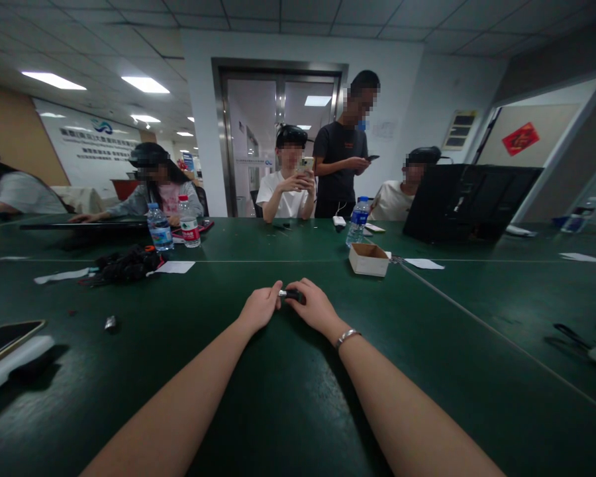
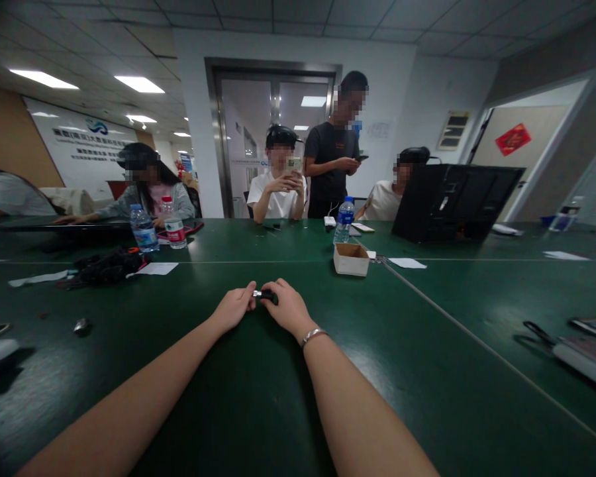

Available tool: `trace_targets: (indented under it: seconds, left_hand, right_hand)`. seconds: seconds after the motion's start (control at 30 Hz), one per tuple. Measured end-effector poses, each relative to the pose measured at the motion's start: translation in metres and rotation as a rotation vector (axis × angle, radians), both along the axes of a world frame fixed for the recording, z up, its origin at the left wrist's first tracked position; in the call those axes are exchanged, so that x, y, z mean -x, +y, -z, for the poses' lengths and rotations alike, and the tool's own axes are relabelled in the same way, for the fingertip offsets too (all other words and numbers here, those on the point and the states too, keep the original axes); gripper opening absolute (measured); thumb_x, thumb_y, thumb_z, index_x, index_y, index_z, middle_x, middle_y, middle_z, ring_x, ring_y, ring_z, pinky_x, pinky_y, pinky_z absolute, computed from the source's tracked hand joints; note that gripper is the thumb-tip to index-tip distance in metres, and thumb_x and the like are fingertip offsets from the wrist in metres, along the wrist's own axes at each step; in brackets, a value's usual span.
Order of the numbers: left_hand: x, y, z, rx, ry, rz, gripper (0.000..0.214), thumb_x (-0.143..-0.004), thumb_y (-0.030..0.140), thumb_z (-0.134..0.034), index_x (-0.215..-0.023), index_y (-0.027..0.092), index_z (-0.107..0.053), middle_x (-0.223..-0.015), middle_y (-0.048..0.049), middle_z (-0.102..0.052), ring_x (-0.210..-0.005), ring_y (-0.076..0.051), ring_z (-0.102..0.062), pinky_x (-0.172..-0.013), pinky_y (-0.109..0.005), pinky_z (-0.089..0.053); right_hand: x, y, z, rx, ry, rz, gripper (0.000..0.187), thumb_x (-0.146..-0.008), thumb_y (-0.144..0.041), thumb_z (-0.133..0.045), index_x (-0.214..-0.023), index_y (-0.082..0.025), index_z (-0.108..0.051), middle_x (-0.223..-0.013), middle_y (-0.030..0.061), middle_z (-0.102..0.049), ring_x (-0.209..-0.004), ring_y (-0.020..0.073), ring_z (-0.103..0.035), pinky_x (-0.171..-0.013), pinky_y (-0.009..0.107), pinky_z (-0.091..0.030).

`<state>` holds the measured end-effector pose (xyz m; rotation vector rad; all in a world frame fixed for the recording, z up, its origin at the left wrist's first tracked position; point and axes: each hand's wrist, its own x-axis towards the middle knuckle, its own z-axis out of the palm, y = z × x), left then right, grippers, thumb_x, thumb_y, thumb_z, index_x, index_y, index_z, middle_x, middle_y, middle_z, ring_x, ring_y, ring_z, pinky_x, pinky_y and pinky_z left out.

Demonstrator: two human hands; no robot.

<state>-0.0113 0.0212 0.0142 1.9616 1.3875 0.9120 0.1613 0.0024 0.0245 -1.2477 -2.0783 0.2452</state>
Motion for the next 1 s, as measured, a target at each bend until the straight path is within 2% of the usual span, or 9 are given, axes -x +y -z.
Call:
trace_targets:
  seconds: [0.13, 0.3, 0.37, 0.5, 0.67, 0.77, 0.87, 0.93, 1.0]
  left_hand:
    - [-0.001, 0.0, 0.0, -0.07, -0.039, 0.001, 0.037, -0.083, 0.054, -0.042, -0.088, 0.022, -0.059, -0.082, -0.0015, -0.064, -0.072, -0.017, -0.057, -0.066, -0.027, -0.039]
    - [0.0, 0.0, -0.002, -0.027, 0.043, -0.047, 0.056, -0.085, 0.06, -0.028, -0.058, 0.019, -0.054, -0.067, -0.0044, -0.058, -0.065, -0.018, -0.054, -0.065, -0.03, -0.039]
    - [0.0, -0.001, -0.002, -0.027, 0.014, -0.063, 0.056, -0.085, 0.061, -0.025, -0.062, 0.019, -0.056, -0.068, -0.0044, -0.058, -0.065, -0.018, -0.054, -0.065, -0.03, -0.039]
    - [0.0, -0.001, -0.002, -0.101, -0.042, -0.038, 0.039, -0.083, 0.055, -0.04, -0.08, 0.021, -0.057, -0.082, -0.0032, -0.06, -0.072, -0.017, -0.055, -0.067, -0.029, -0.04]
    - [-0.001, -0.005, -0.008, 0.006, -0.007, -0.067, 0.052, -0.084, 0.061, -0.031, -0.06, 0.02, -0.053, -0.07, -0.005, -0.056, -0.065, -0.018, -0.053, -0.063, -0.031, -0.04]
    - [-0.001, -0.006, -0.009, 0.018, -0.029, -0.074, 0.054, -0.084, 0.062, -0.027, -0.066, 0.019, -0.055, -0.069, -0.0045, -0.057, -0.065, -0.018, -0.054, -0.063, -0.031, -0.039]
    - [-0.001, -0.006, -0.009, -0.041, -0.031, -0.062, 0.042, -0.082, 0.057, -0.038, -0.078, 0.02, -0.057, -0.078, -0.0036, -0.061, -0.072, -0.018, -0.056, -0.066, -0.029, -0.04]
    - [-0.001, -0.005, -0.009, -0.049, 0.005, -0.057, 0.041, -0.082, 0.056, -0.04, -0.074, 0.02, -0.058, -0.079, -0.0041, -0.061, -0.072, -0.018, -0.056, -0.066, -0.029, -0.04]
    - [-0.001, -0.004, -0.009, -0.032, 0.041, -0.074, 0.049, -0.083, 0.058, -0.034, -0.063, 0.019, -0.056, -0.073, -0.0052, -0.06, -0.069, -0.018, -0.055, -0.066, -0.03, -0.039]
  right_hand:
    - [0.0, 0.0, 0.0, 0.001, 0.009, 0.004, 0.02, -0.079, -0.02, -0.06, -0.099, -0.024, -0.062, -0.091, 0.0009, -0.053, -0.078, 0.0119, -0.052, -0.071, 0.025, -0.041]
    - [0.002, 0.0, 0.001, 0.002, -0.034, -0.015, 0.02, -0.079, -0.02, -0.06, -0.099, -0.024, -0.062, -0.092, 0.0005, -0.053, -0.076, 0.0112, -0.051, -0.069, 0.024, -0.04]
    - [0.002, 0.0, 0.001, 0.002, -0.032, -0.01, 0.02, -0.079, -0.021, -0.061, -0.098, -0.024, -0.062, -0.092, 0.0008, -0.053, -0.077, 0.0114, -0.051, -0.069, 0.025, -0.04]
    - [0.0, -0.001, -0.001, 0.0, 0.001, 0.0, 0.02, -0.079, -0.021, -0.06, -0.099, -0.024, -0.062, -0.092, 0.0013, -0.054, -0.08, 0.0127, -0.052, -0.071, 0.026, -0.041]
    - [0.001, -0.003, -0.002, 0.014, -0.028, 0.0, 0.019, -0.079, -0.024, -0.06, -0.099, -0.024, -0.061, -0.093, 0.0009, -0.054, -0.078, 0.0126, -0.052, -0.07, 0.026, -0.041]
    - [0.002, -0.003, -0.003, 0.02, -0.035, 0.01, 0.019, -0.079, -0.024, -0.061, -0.098, -0.024, -0.061, -0.092, 0.0008, -0.054, -0.077, 0.0126, -0.052, -0.069, 0.026, -0.041]
    - [0.002, -0.003, -0.004, 0.028, -0.024, 0.015, 0.019, -0.079, -0.022, -0.06, -0.099, -0.024, -0.062, -0.092, 0.0012, -0.054, -0.079, 0.0126, -0.052, -0.07, 0.026, -0.041]
    - [0.002, -0.003, -0.004, 0.032, -0.026, 0.009, 0.02, -0.08, -0.021, -0.06, -0.099, -0.024, -0.062, -0.092, 0.0014, -0.054, -0.079, 0.0126, -0.053, -0.071, 0.026, -0.041]
    - [0.003, -0.004, -0.004, 0.027, -0.039, -0.002, 0.02, -0.08, -0.022, -0.06, -0.099, -0.024, -0.062, -0.093, 0.0015, -0.054, -0.081, 0.0126, -0.053, -0.072, 0.026, -0.041]
